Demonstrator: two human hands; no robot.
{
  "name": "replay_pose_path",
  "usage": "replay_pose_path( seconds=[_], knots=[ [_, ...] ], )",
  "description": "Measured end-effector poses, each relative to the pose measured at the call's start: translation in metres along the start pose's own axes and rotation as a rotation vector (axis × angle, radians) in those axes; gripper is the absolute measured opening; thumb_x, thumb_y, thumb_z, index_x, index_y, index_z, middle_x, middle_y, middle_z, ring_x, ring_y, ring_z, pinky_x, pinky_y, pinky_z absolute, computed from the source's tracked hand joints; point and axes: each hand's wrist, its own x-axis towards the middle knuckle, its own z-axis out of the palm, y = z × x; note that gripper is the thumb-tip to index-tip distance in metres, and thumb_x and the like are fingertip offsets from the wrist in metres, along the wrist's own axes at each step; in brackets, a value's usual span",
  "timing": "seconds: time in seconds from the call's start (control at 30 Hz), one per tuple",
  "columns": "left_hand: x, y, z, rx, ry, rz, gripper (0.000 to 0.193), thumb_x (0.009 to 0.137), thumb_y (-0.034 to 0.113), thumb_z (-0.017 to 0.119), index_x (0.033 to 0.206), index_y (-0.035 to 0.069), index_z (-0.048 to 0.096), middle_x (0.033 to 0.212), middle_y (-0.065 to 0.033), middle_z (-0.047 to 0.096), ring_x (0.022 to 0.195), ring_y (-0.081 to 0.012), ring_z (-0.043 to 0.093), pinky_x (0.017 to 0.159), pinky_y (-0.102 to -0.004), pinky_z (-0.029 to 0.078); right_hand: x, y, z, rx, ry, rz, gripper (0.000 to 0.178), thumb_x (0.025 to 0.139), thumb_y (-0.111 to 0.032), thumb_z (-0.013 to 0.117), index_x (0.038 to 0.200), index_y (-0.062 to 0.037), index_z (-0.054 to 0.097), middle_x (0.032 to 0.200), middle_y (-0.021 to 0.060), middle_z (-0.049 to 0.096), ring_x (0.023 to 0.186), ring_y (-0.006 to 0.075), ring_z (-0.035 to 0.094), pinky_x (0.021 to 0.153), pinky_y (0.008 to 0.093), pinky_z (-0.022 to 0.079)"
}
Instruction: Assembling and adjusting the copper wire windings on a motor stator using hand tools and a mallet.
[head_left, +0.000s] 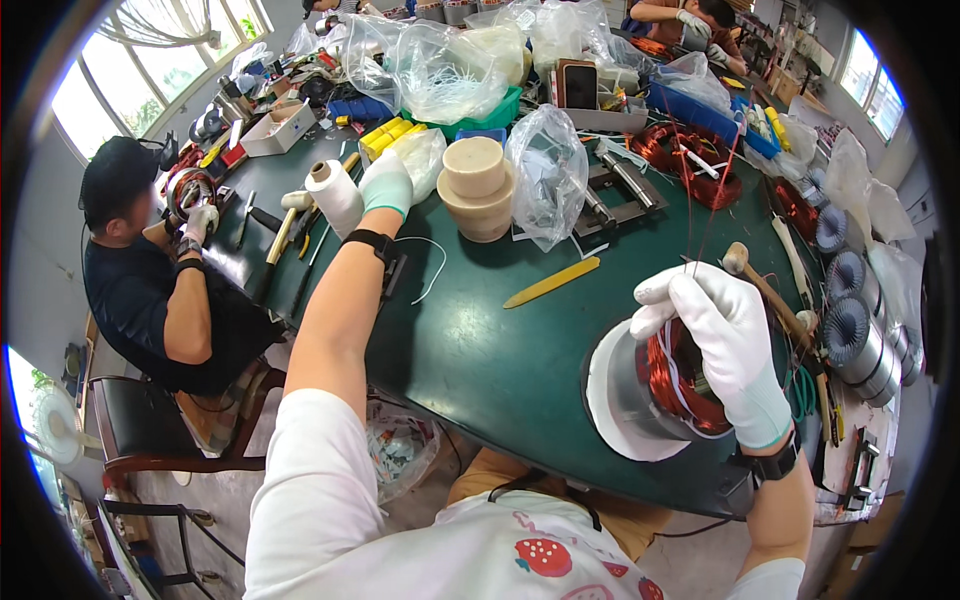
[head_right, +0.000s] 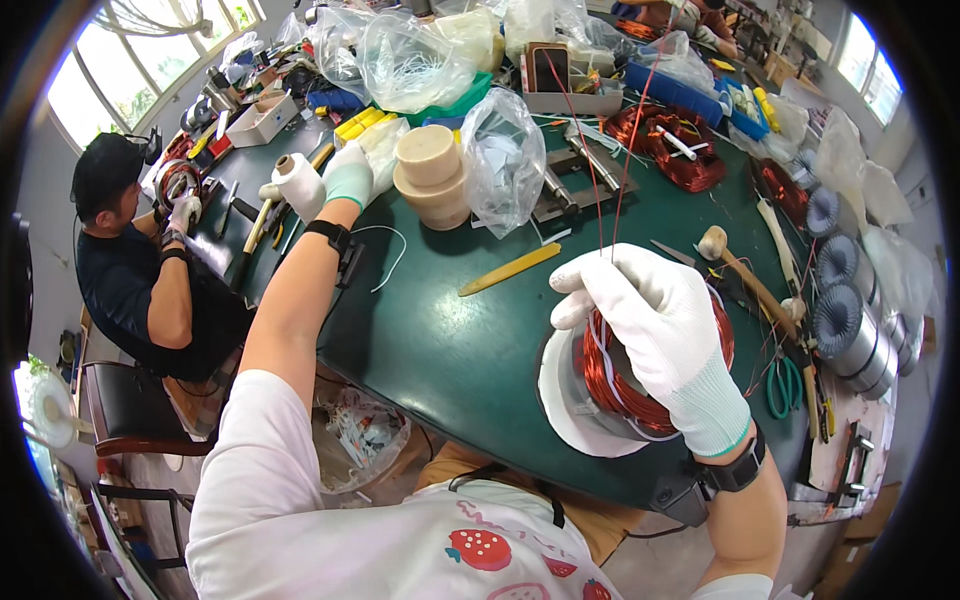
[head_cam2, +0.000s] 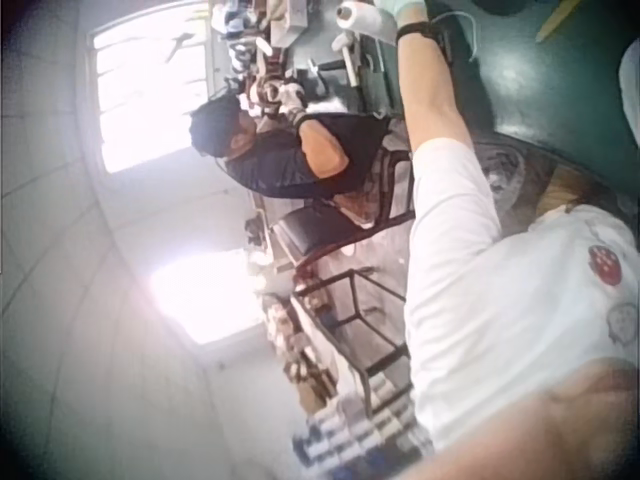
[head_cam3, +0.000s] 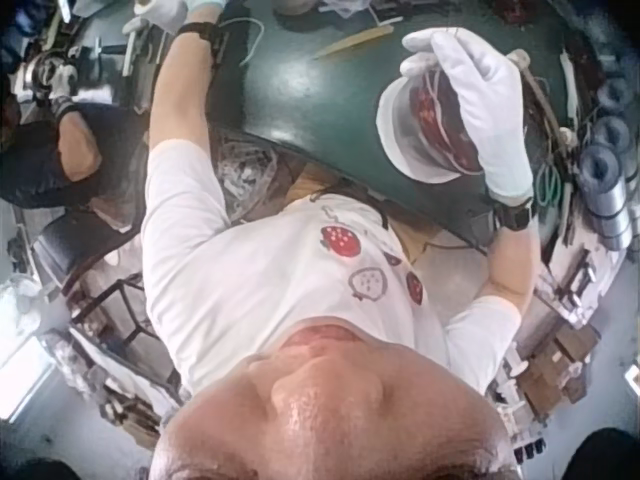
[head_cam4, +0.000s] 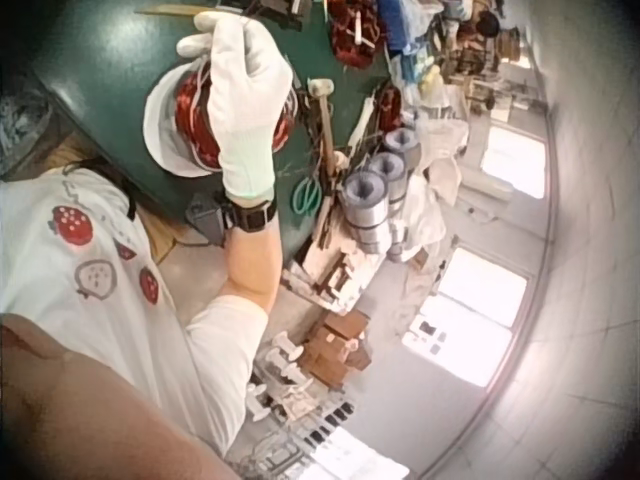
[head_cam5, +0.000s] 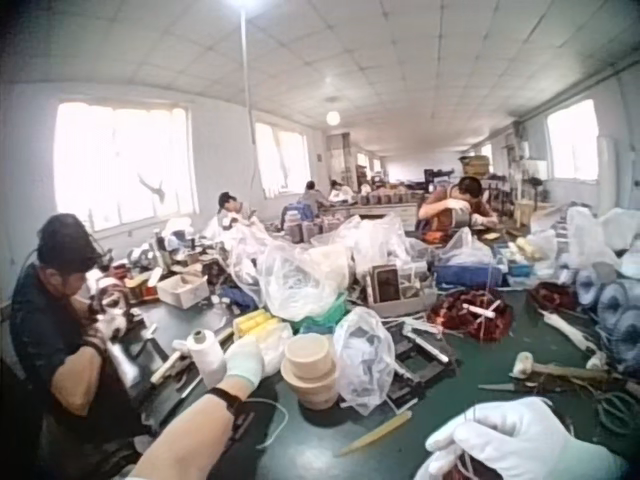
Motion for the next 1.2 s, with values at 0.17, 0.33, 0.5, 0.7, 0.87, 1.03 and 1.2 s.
replay_pose_path(
  seconds=[0.17, 0.33, 0.5, 0.7, 0.87, 1.03, 1.2],
  knots=[
    [-0.071, 0.039, -0.095, -1.006, -0.082, 0.120, 0.028, 0.102, 0.028, 0.064, 0.114, 0.002, 0.067, 0.094, -0.0090, 0.074, 0.088, -0.0170, 0.071, 0.076, -0.0311, 0.056, 0.002, -0.002, 0.000, 0.029, 0.004, -0.003, 0.027, 0.109, -0.017, 0.054, 0.113, 0.0041, 0.069, 0.089, 0.0079, 0.073, 0.082, 0.0113, 0.068, 0.080, 0.0258, 0.054],
    [-0.172, 0.082, -0.176, -1.391, -0.725, 0.268, 0.023, 0.104, 0.025, 0.061, 0.111, 0.004, 0.068, 0.090, -0.0004, 0.068, 0.080, -0.0072, 0.064, 0.071, -0.0227, 0.051, 0.005, -0.003, 0.000, 0.053, 0.046, -0.014, 0.028, 0.107, -0.014, 0.057, 0.125, 0.0044, 0.066, 0.087, 0.0065, 0.072, 0.082, 0.0110, 0.067, 0.079, 0.0259, 0.053],
    [-0.239, 0.128, -0.198, -1.206, -0.793, 0.372, 0.023, 0.100, 0.016, 0.068, 0.113, -0.002, 0.072, 0.091, -0.0038, 0.074, 0.073, -0.0073, 0.065, 0.065, -0.0204, 0.051, 0.007, 0.000, 0.000, 0.046, -0.041, -0.113, 0.030, 0.105, -0.015, 0.059, 0.127, 0.0046, 0.064, 0.092, 0.0055, 0.071, 0.084, 0.0098, 0.066, 0.079, 0.0243, 0.052],
    [-0.245, 0.139, -0.186, -1.152, -0.833, 0.464, 0.021, 0.093, 0.014, 0.074, 0.107, -0.001, 0.075, 0.088, 0.0001, 0.072, 0.078, -0.0068, 0.063, 0.072, -0.0234, 0.053, 0.006, -0.002, 0.000, -0.031, 0.005, -0.125, 0.026, 0.104, -0.014, 0.060, 0.120, 0.0058, 0.066, 0.094, 0.0046, 0.071, 0.086, 0.0092, 0.064, 0.082, 0.0257, 0.053],
    [-0.211, 0.117, -0.185, -1.562, -0.855, 0.281, 0.025, 0.103, 0.024, 0.067, 0.116, 0.003, 0.071, 0.097, -0.0005, 0.070, 0.082, -0.0064, 0.064, 0.067, -0.0210, 0.051, 0.005, -0.009, 0.000, -0.266, -0.021, -0.066, 0.021, 0.097, -0.008, 0.068, 0.115, 0.0022, 0.070, 0.096, 0.0039, 0.073, 0.090, 0.0088, 0.066, 0.085, 0.0268, 0.054],
    [-0.203, 0.117, -0.196, -1.916, -0.854, 0.327, 0.027, 0.107, 0.024, 0.062, 0.122, 0.002, 0.065, 0.102, -0.0030, 0.068, 0.082, -0.0089, 0.066, 0.065, -0.0206, 0.052, 0.008, -0.014, 0.003, -0.277, -0.032, -0.070, 0.020, 0.096, -0.009, 0.070, 0.114, 0.0009, 0.071, 0.093, 0.0027, 0.073, 0.080, 0.0070, 0.064, 0.076, 0.0252, 0.053],
    [-0.206, 0.123, -0.205, -2.040, -0.725, 0.308, 0.026, 0.107, 0.024, 0.061, 0.123, 0.005, 0.062, 0.107, -0.0046, 0.069, 0.094, -0.0157, 0.071, 0.081, -0.0293, 0.059, 0.007, -0.016, 0.010, -0.031, -0.080, 0.025, 0.021, 0.101, -0.012, 0.066, 0.118, 0.0007, 0.070, 0.087, 0.0014, 0.071, 0.070, 0.0048, 0.061, 0.065, 0.0211, 0.049]
  ],
)
